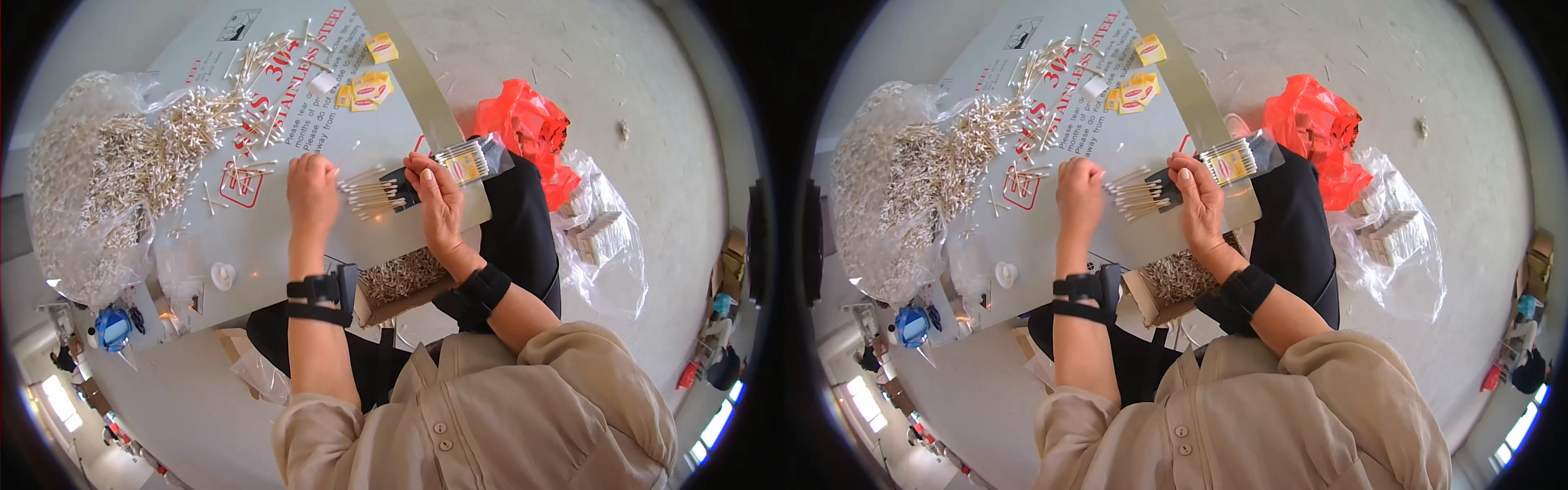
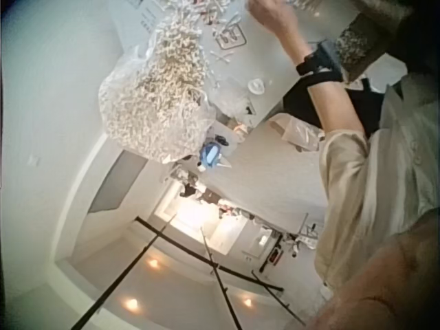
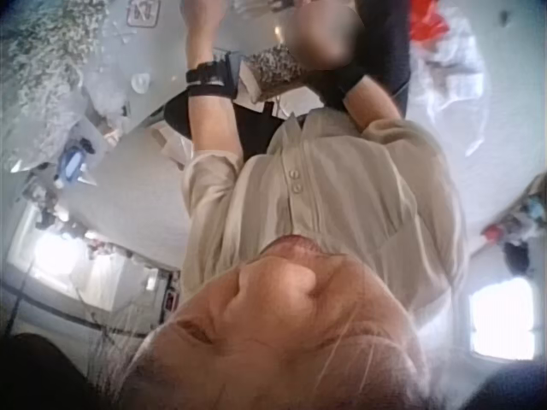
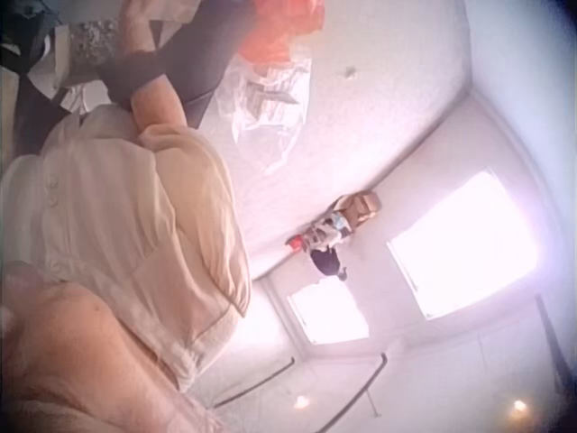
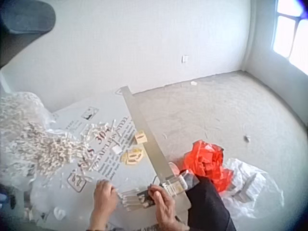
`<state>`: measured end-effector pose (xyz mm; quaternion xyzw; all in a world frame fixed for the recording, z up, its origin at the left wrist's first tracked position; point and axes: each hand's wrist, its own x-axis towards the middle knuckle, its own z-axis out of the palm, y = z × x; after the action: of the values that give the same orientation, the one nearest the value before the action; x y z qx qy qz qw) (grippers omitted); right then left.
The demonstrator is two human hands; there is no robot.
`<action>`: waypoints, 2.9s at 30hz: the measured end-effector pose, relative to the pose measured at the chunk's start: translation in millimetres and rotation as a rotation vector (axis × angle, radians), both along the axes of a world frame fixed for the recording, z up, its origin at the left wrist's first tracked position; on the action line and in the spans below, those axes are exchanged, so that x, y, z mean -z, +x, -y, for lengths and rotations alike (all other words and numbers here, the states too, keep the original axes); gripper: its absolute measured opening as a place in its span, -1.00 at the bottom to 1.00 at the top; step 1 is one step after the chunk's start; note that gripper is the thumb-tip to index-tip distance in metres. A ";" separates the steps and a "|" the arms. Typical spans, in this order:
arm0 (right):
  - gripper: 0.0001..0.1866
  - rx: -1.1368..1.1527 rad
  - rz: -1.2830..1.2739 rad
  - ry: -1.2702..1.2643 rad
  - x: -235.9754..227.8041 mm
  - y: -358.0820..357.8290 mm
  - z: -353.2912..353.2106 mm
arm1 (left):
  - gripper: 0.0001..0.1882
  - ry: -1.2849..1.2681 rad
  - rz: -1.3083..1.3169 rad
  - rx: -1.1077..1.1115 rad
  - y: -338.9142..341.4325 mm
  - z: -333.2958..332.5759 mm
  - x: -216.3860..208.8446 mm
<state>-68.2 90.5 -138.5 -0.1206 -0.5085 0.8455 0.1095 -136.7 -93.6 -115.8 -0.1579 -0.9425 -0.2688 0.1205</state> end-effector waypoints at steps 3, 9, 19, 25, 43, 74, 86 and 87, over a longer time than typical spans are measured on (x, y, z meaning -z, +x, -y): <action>-0.66 0.012 -0.020 -0.036 6.2 -0.1 -8.7 | -0.86 0.153 0.214 0.075 27.2 -4.7 -34.9; -0.64 -0.005 -0.010 -0.035 4.3 0.9 -9.2 | -0.90 0.298 0.415 0.165 92.1 -20.7 -46.3; -0.64 -0.009 0.011 -0.009 3.7 -0.1 -8.0 | -0.86 0.178 0.045 -0.096 17.9 -35.8 -18.3; -0.65 -0.011 0.029 -0.062 0.2 -0.8 -7.4 | -0.88 -0.138 0.162 0.122 -5.5 -35.4 -12.7; -0.71 0.001 0.009 -0.117 0.9 -2.0 -2.8 | -0.84 0.314 0.209 -0.186 87.8 -13.5 -3.6; -0.72 -0.025 0.000 -0.017 1.4 -1.8 -11.7 | -0.87 -0.189 0.009 0.050 -11.9 -36.0 -5.6; -0.73 -0.044 0.014 -0.041 -0.7 -0.4 -10.7 | -0.82 -0.287 0.038 -0.229 -35.3 77.8 -11.7; -0.73 -0.047 0.013 -0.037 -1.4 -0.5 -9.2 | -0.82 -0.284 0.038 -0.233 -39.2 71.7 -9.5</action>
<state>-68.7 99.8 -137.1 -0.1161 -0.4960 0.8564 0.0839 -176.0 -165.3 -106.3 -0.0581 -0.9850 -0.1201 0.1095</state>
